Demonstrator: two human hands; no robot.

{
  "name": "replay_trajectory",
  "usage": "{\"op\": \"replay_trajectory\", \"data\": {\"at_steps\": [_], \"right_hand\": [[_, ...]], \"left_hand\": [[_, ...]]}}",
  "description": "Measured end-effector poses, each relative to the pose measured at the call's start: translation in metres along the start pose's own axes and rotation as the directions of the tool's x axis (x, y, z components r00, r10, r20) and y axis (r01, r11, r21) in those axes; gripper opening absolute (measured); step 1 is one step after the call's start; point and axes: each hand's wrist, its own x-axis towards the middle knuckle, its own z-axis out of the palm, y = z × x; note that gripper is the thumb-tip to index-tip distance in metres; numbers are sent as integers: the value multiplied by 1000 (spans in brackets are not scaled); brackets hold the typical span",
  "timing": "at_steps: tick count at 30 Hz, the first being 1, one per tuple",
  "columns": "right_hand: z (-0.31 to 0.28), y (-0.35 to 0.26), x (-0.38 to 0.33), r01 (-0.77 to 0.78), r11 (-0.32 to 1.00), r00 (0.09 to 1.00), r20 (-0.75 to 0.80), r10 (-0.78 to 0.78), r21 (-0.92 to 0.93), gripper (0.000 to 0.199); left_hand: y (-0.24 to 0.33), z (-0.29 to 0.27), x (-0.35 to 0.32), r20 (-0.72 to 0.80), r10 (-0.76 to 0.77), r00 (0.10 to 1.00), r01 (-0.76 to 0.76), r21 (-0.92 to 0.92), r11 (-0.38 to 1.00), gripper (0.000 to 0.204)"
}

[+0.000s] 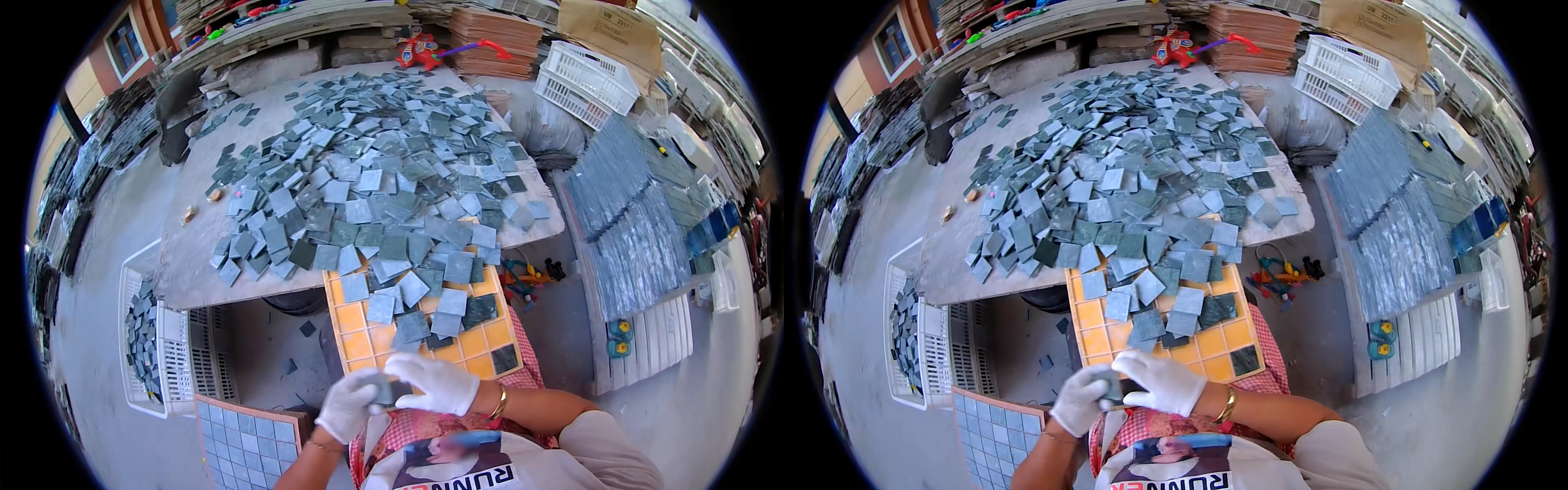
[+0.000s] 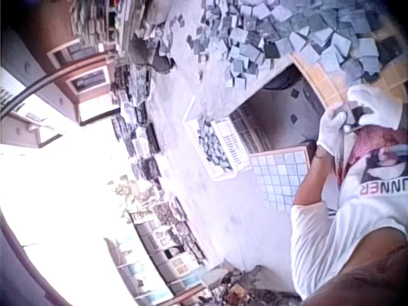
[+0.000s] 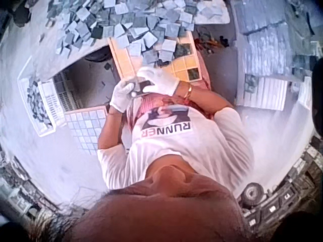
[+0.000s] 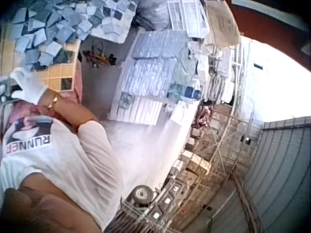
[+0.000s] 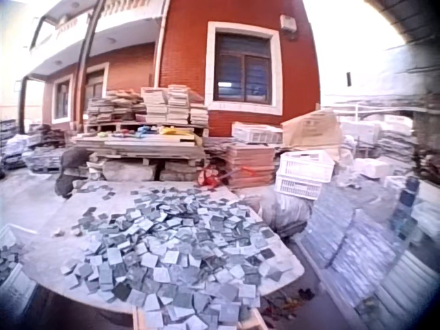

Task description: The person places small square tiles onto a gridded backing sheet, arranging them in rows. They handle the tiles by hand, picking them from a pile and positioning them on the sheet. The person also flips the sheet over to check the alignment.

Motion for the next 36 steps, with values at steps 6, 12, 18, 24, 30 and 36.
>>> {"op": "replay_trajectory", "data": {"at_steps": [6,12,18,24,30,36], "right_hand": [[-79,61,-6,-359,822,927,-273,258,-441,43],[-103,99,0,-236,801,972,-137,192,-551,26],[-122,78,-23,-381,922,914,-179,364,-66,19],[-90,75,-78,-358,899,897,173,406,-254,19],[-70,51,-104,-226,903,962,60,265,-366,34],[-78,41,-99,-191,848,919,214,331,-495,49]], "left_hand": [[120,-211,-48,-130,770,624,100,991,87,18],[140,-248,-63,-303,804,511,-285,823,492,42],[25,-18,34,126,779,614,-326,939,106,20],[-7,59,86,255,600,758,-265,961,-74,58],[5,62,97,187,509,840,-213,977,-9,60],[17,63,100,157,444,882,-183,983,15,52]]}}
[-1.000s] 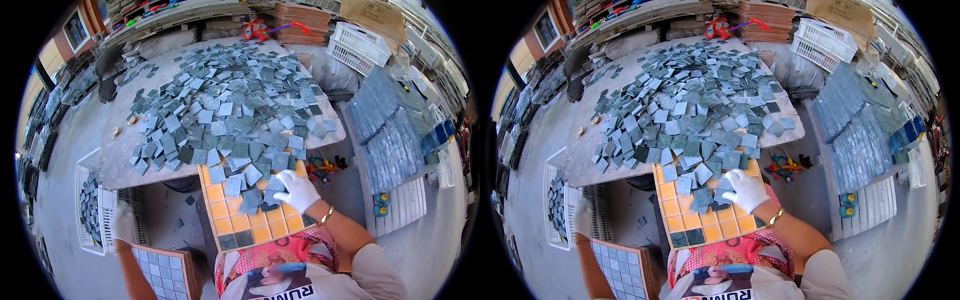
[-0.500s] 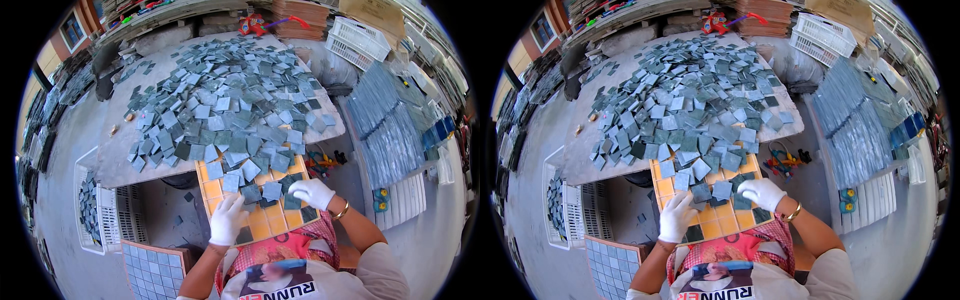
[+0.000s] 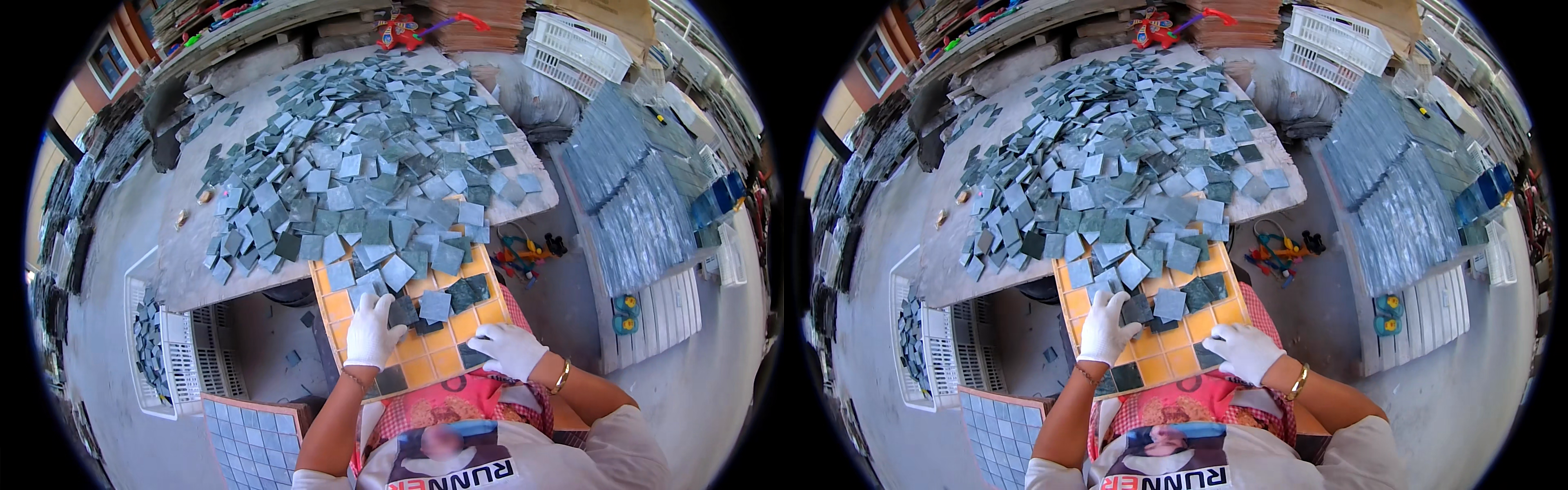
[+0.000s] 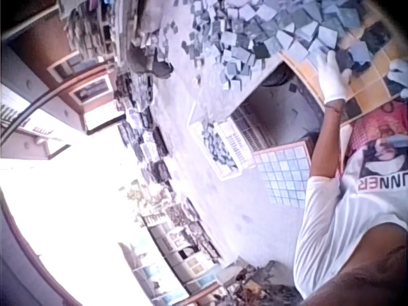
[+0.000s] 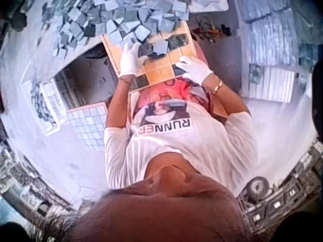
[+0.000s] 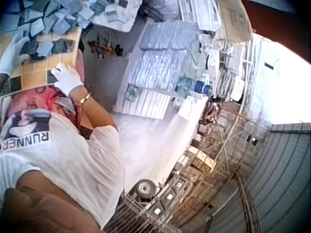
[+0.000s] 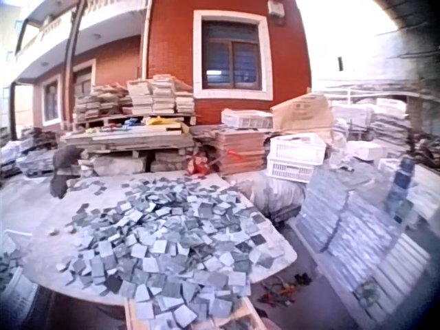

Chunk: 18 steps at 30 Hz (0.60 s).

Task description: The person places small square tiles onto a gridded backing sheet, arranging them in rows. They handle the tiles by hand, picking them from a pile and positioning them on the sheet. The person also flips the sheet over to check the alignment.

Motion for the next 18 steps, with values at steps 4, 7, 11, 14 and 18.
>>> {"op": "replay_trajectory", "data": {"at_steps": [4,7,11,14,18], "right_hand": [[-11,-16,38,-43,995,945,-320,71,94,57],[-6,-7,74,-65,997,935,-346,77,46,56],[5,25,92,42,981,916,-399,38,189,42],[-13,32,92,-55,823,905,-321,280,565,23],[-26,21,82,-184,652,868,-189,458,735,19]], "left_hand": [[2,-2,-10,-111,62,992,-63,-5,998,45],[-5,-8,-30,-15,-60,998,50,-356,933,43],[-25,-21,-64,359,-130,924,382,-867,319,48],[-34,-17,-87,494,-91,865,483,-868,-120,49],[-38,-9,-96,518,-90,851,485,-840,-244,41]]}}
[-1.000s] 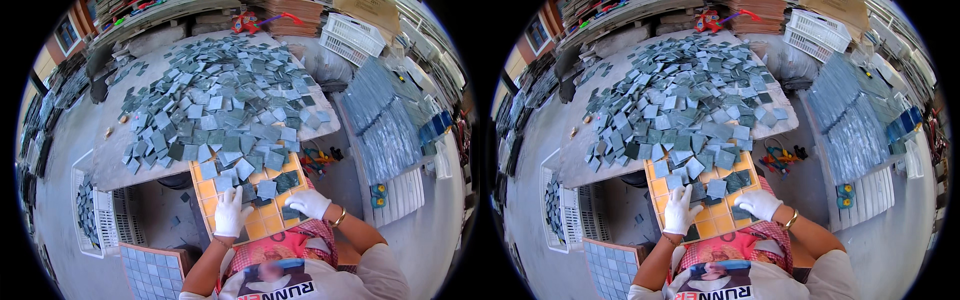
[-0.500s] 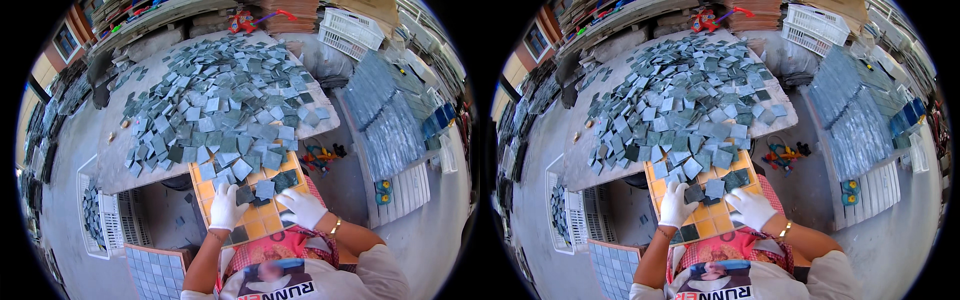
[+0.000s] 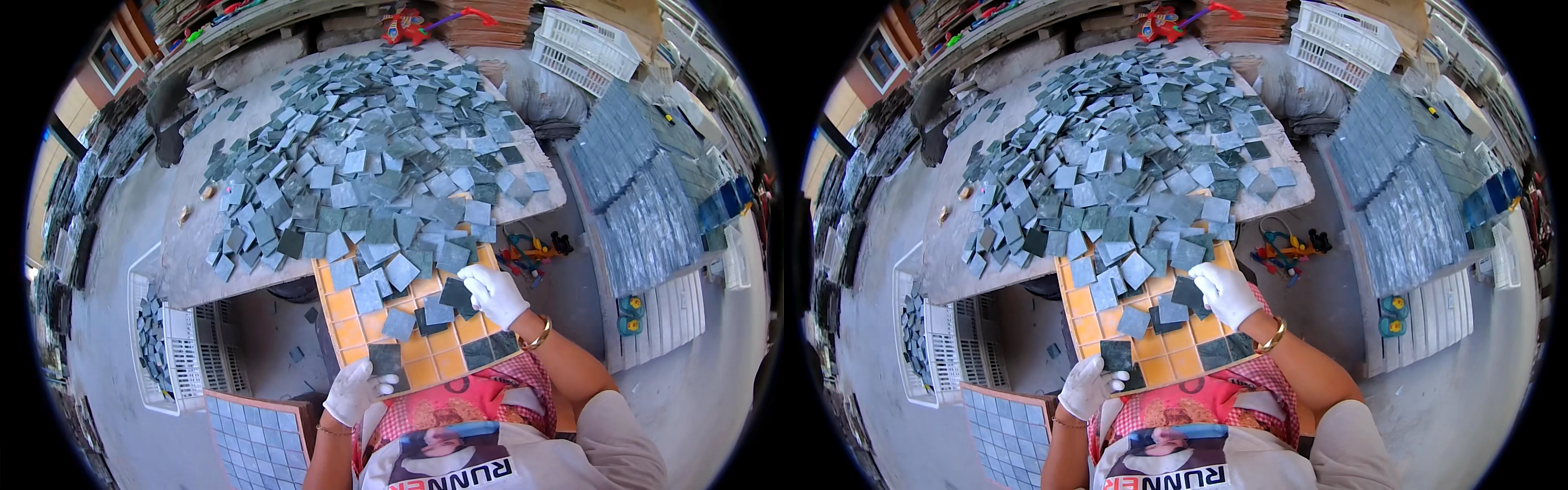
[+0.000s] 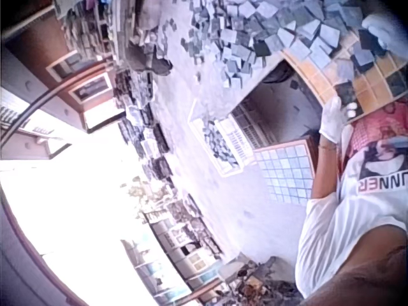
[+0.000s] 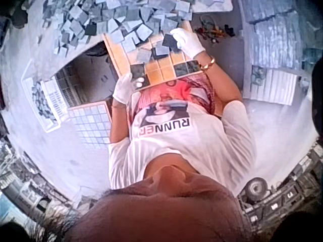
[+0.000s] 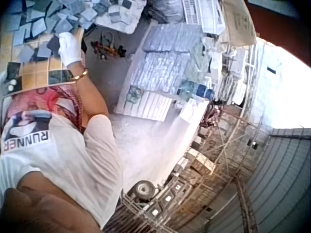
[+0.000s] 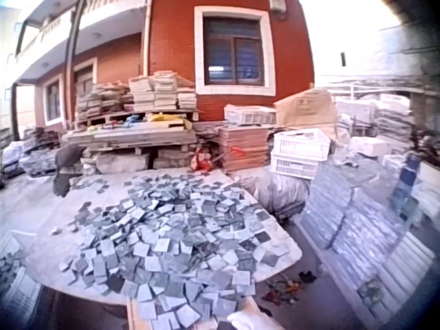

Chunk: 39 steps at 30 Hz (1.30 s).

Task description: The person places small square tiles onto a gridded backing sheet, arranging them in rows. They handle the tiles by hand, picking them from a pile and positioning them on the sheet. The person also flips the sheet over to check the alignment.

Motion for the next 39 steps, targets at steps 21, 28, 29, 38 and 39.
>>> {"op": "replay_trajectory", "data": {"at_steps": [21,28,29,38,39], "right_hand": [[6,-20,-12,338,906,930,-57,-363,-254,35],[22,-1,-18,410,679,912,257,-320,-609,54],[22,3,-15,427,674,904,279,-323,-603,53],[1,9,11,16,994,975,217,-39,109,28],[1,9,9,-110,961,974,223,52,254,29]], "left_hand": [[-4,26,15,335,488,806,-407,912,47,23],[-27,42,20,386,352,852,-301,914,-273,51],[-29,40,20,373,319,871,-285,914,-290,55],[-28,46,12,414,262,872,-285,864,-416,56],[-29,47,12,425,269,864,-290,858,-425,56]]}}
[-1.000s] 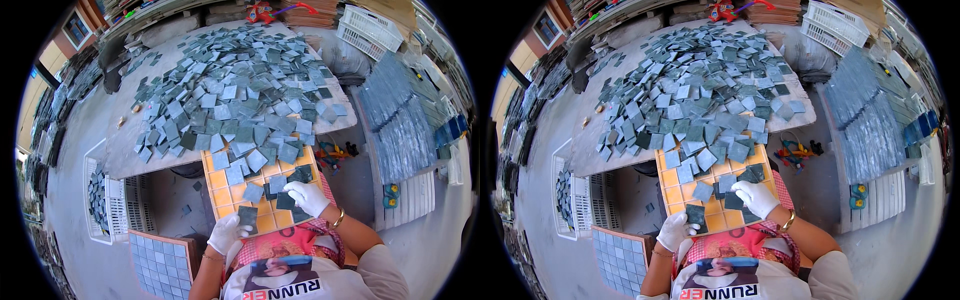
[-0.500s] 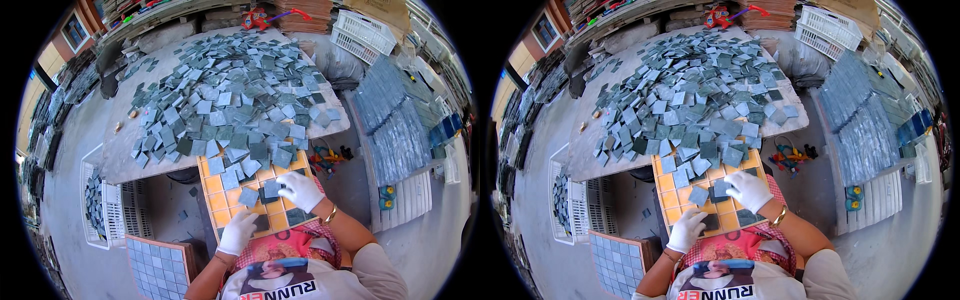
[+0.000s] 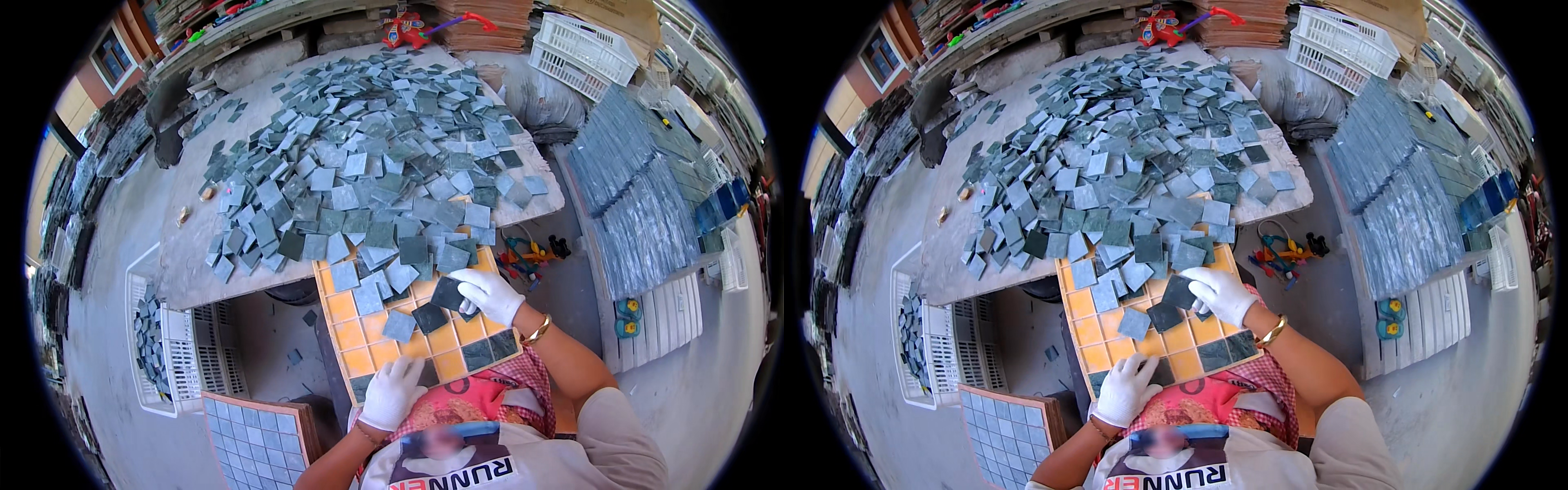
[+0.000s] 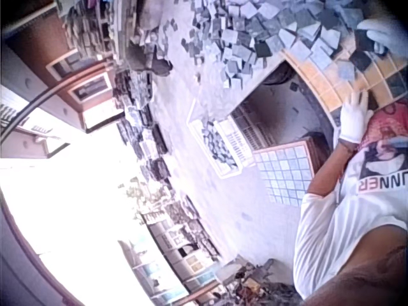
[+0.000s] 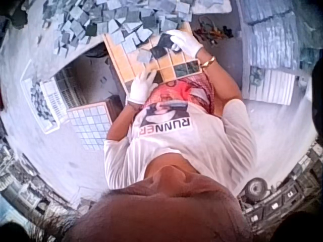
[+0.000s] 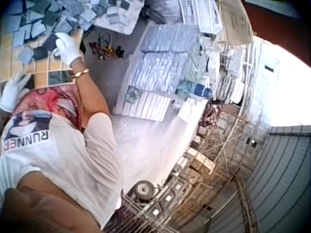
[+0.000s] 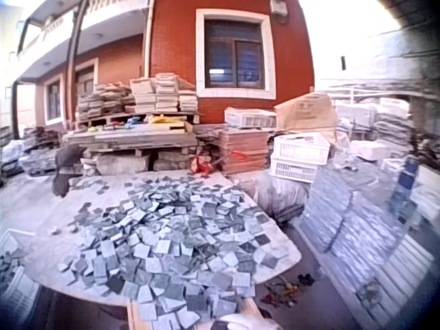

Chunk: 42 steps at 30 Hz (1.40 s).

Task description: The person places small square tiles onto a gridded backing sheet, arranging them in rows. They handle the tiles by hand, picking them from a pile and positioning them on the sheet. The person also flips the sheet over to check the alignment.

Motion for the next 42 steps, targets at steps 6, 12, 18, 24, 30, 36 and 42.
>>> {"op": "replay_trajectory", "data": {"at_steps": [6,12,18,24,30,36,42], "right_hand": [[-15,0,-4,23,998,992,-122,-15,58,33],[-29,-20,12,297,945,906,-272,-325,-140,58],[-4,-10,25,89,494,879,-165,-447,-865,45],[-25,-9,23,37,999,979,-200,-32,19,27],[-13,-16,7,6,1000,989,-148,-4,19,26],[17,16,-38,362,770,931,248,-269,-526,21],[50,36,-70,326,692,944,187,-270,-644,28]], "left_hand": [[-2,7,-2,-30,84,996,-83,58,995,51],[-9,4,-1,-23,17,1000,-21,-167,986,55],[-10,0,35,-353,-251,901,247,-56,967,64],[-25,6,54,-291,-368,883,367,-60,928,64],[-21,9,56,-306,-395,866,407,-27,913,56],[-34,-17,20,-283,-230,931,196,-146,970,55],[-35,-17,-10,-234,-191,953,120,-289,950,59]]}}
